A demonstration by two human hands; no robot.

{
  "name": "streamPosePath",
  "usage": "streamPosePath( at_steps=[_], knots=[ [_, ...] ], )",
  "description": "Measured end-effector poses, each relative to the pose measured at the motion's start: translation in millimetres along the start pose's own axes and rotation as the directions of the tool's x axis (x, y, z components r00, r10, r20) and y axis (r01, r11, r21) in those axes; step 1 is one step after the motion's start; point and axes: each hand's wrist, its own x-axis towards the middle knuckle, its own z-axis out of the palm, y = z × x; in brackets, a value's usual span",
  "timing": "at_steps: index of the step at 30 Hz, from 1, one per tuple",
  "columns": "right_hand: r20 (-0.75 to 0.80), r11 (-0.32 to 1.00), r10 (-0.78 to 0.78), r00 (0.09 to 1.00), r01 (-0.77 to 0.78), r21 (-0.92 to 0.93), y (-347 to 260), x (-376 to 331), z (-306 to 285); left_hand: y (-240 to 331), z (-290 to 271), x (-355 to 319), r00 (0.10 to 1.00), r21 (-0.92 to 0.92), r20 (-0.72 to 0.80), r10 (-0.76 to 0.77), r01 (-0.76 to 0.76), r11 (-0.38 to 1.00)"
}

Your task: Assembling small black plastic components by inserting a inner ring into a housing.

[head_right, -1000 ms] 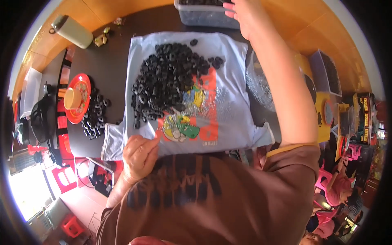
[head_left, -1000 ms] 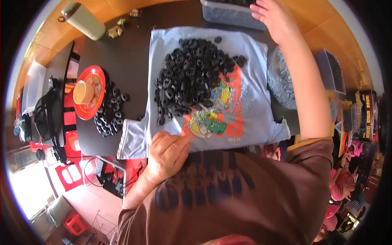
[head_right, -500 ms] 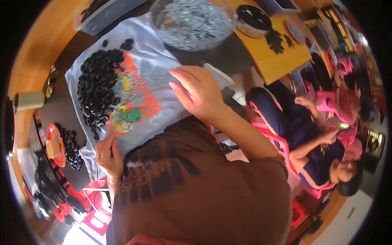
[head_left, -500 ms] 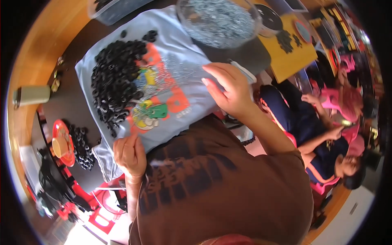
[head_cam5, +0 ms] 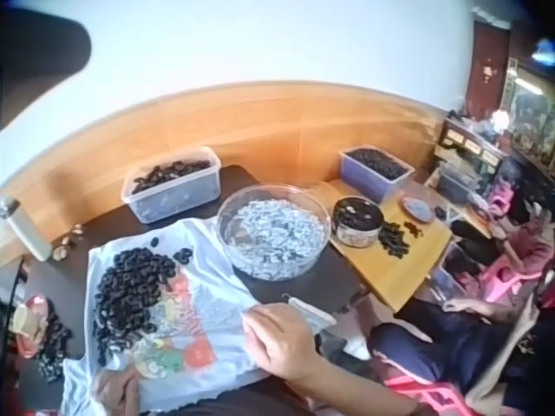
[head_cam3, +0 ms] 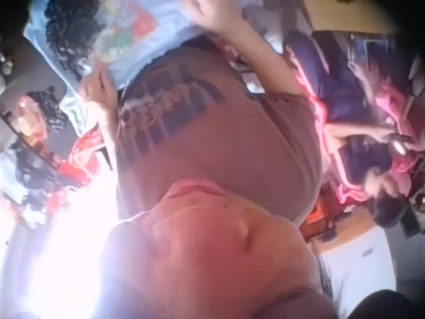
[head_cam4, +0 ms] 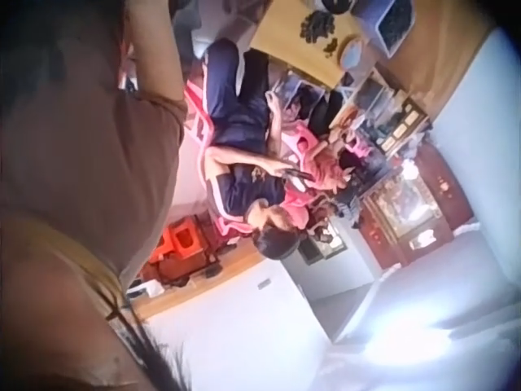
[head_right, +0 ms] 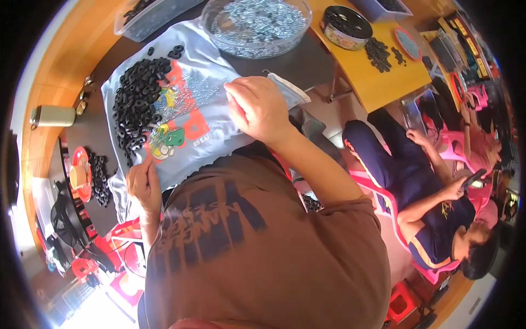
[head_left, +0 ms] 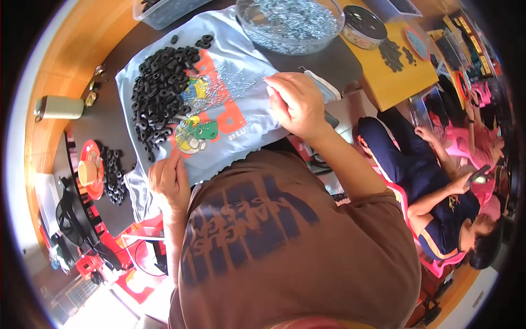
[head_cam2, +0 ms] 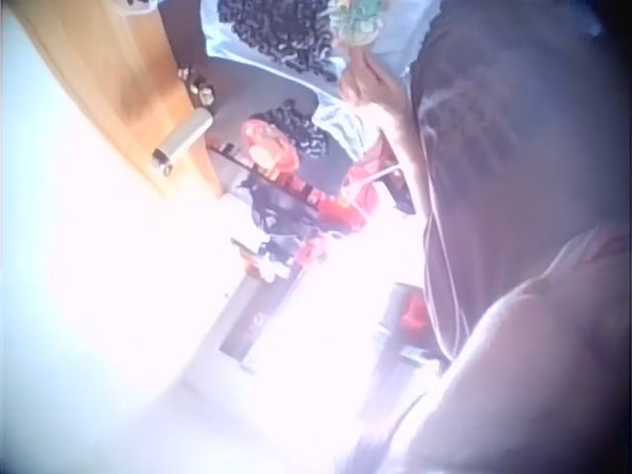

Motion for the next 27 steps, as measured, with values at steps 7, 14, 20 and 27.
streamPosePath(
  at_steps=[7, 14, 20, 27],
  knots=[
    [0.007, 1.0, -0.014, 1.0, 0.014, -0.006, -0.8, -0.9, 1.5, 1.6, -1.6, 0.5, 1.0, 0.024, 0.0, 0.019, -0.019, 1.0],
    [0.002, 0.998, -0.024, 1.0, 0.024, -0.052, -3.0, 0.0, 1.9, 1.6, -2.2, 1.6, 0.999, 0.035, -0.014, 0.053, -0.052, 0.998],
    [0.003, 0.994, -0.055, 0.998, 0.055, -0.093, -5.0, 2.4, 1.5, 3.1, -4.1, 1.1, 0.999, 0.037, -0.008, 0.043, -0.043, 0.998],
    [-0.011, 0.991, -0.074, 0.997, 0.072, -0.113, -2.9, 0.6, 1.5, 1.8, -2.9, 1.0, 0.997, 0.015, -0.012, 0.071, -0.07, 0.997]
  ],
)
